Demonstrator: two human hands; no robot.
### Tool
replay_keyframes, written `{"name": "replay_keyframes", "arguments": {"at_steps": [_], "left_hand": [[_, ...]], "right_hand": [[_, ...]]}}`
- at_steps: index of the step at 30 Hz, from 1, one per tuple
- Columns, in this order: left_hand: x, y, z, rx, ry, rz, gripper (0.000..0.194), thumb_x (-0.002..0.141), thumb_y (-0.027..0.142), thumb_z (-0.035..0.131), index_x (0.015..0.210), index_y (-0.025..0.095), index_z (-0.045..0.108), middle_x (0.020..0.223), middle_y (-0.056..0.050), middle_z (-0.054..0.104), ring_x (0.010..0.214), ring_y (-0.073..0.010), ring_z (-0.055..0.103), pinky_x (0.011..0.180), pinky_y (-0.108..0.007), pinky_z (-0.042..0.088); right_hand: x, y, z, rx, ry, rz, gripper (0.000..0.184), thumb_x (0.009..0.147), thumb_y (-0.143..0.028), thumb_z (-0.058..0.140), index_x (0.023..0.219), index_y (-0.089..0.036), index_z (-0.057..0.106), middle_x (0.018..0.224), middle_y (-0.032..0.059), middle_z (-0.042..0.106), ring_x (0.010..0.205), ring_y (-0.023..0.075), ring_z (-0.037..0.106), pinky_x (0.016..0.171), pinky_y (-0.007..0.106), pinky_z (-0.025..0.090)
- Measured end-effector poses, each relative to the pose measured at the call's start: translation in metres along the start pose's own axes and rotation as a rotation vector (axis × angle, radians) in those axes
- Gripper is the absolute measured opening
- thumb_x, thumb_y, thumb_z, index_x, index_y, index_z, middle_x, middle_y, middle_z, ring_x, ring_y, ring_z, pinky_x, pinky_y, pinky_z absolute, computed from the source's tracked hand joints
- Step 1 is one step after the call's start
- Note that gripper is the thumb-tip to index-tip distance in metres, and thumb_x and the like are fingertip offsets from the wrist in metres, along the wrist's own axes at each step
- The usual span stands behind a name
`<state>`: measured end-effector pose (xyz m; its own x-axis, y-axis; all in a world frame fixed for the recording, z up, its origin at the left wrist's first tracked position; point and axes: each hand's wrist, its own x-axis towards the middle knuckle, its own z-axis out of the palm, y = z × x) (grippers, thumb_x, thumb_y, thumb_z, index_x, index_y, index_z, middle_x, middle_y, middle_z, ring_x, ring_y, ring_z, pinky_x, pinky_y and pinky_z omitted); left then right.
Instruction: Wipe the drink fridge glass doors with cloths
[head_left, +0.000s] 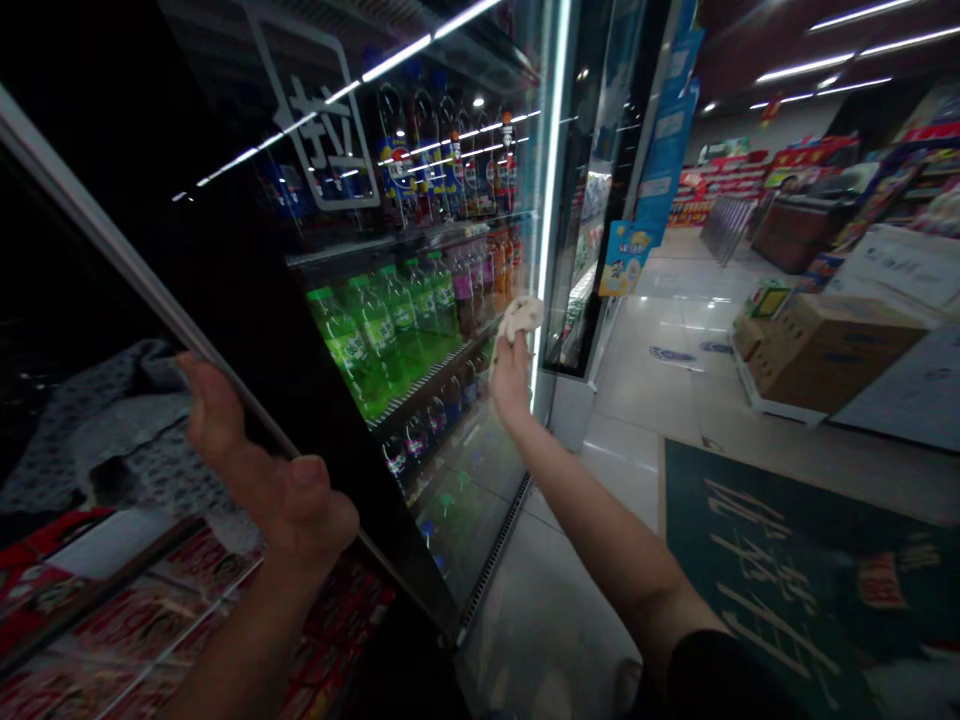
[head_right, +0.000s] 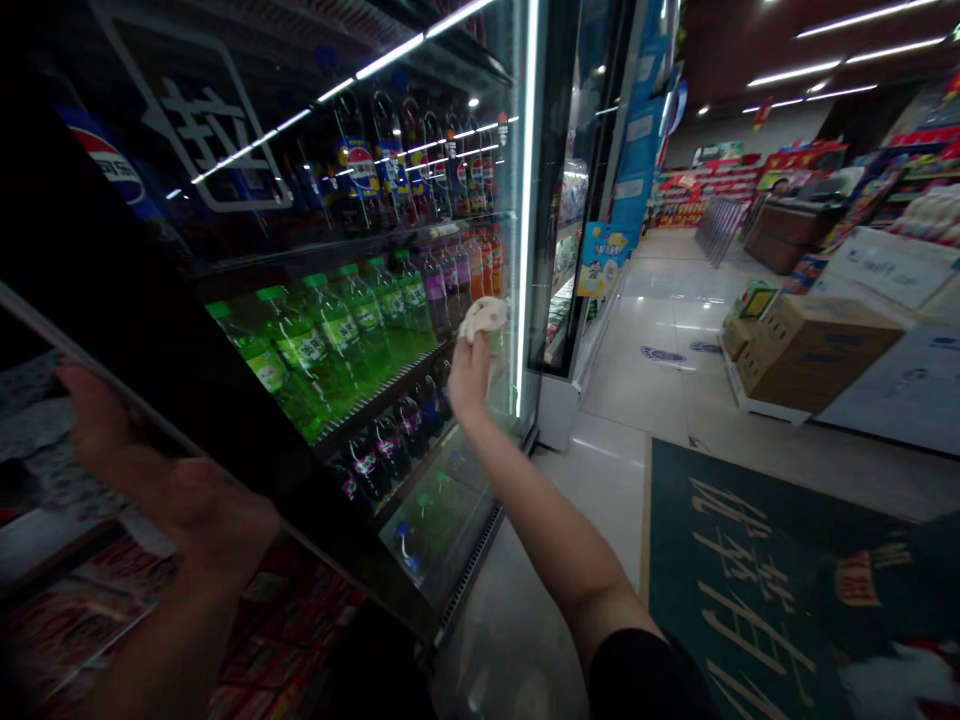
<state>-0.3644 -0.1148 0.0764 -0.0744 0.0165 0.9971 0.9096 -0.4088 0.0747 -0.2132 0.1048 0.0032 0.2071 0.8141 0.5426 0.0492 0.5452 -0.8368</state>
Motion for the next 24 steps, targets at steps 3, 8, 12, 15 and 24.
{"name": "replay_keyframes", "arguments": {"at_steps": [3, 8, 12, 15, 24], "left_hand": [[0.002, 0.006, 0.0, 0.002, 0.019, -0.042, 0.07, 0.1, 0.054, 0.049, 0.167, 0.039, 0.038, 0.175, 0.009, 0.042, 0.163, -0.0357, 0.033, 0.137, -0.063, 0.022], [0.008, 0.007, 0.002, -0.066, -0.015, -0.005, 0.072, 0.097, 0.059, 0.051, 0.166, 0.042, 0.041, 0.171, 0.02, 0.044, 0.162, -0.0278, 0.033, 0.14, -0.047, 0.022], [0.01, 0.003, 0.009, -0.132, 0.057, 0.035, 0.069, 0.096, 0.053, 0.05, 0.163, 0.038, 0.047, 0.169, 0.018, 0.049, 0.162, -0.0298, 0.035, 0.143, -0.05, 0.016], [0.01, 0.0, 0.011, -0.143, 0.058, 0.031, 0.072, 0.094, 0.053, 0.052, 0.164, 0.036, 0.047, 0.169, 0.015, 0.049, 0.163, -0.0335, 0.035, 0.143, -0.056, 0.017], [0.008, -0.002, 0.005, -0.089, 0.022, 0.035, 0.074, 0.095, 0.056, 0.051, 0.166, 0.037, 0.041, 0.173, 0.016, 0.044, 0.164, -0.0311, 0.032, 0.14, -0.052, 0.022]], "right_hand": [[-0.134, -0.04, 0.02, -0.049, -0.06, -0.25, 0.057, 0.106, -0.043, 0.037, 0.16, -0.026, 0.044, 0.16, 0.0161, 0.055, 0.159, 0.0367, 0.043, 0.128, 0.072, 0.038], [-0.235, -0.056, 0.023, -0.104, -0.167, -0.755, 0.084, 0.086, -0.033, 0.062, 0.164, -0.022, 0.034, 0.174, 0.0182, 0.038, 0.162, 0.0411, 0.038, 0.123, 0.066, 0.051], [-0.155, 0.002, 0.012, 0.036, -0.286, -0.791, 0.056, 0.086, -0.04, 0.06, 0.142, -0.028, 0.056, 0.166, 0.014, 0.05, 0.157, 0.0365, 0.047, 0.125, 0.06, 0.047], [-0.059, 0.049, -0.003, 0.014, -0.263, -0.349, 0.055, 0.091, -0.063, 0.054, 0.128, -0.025, 0.066, 0.143, 0.017, 0.067, 0.147, 0.0364, 0.055, 0.127, 0.062, 0.041], [0.079, 0.072, -0.025, 0.021, -0.036, 0.087, 0.082, 0.103, -0.072, 0.025, 0.153, -0.011, 0.046, 0.155, 0.0264, 0.055, 0.147, 0.0342, 0.052, 0.129, 0.068, 0.032]]}}
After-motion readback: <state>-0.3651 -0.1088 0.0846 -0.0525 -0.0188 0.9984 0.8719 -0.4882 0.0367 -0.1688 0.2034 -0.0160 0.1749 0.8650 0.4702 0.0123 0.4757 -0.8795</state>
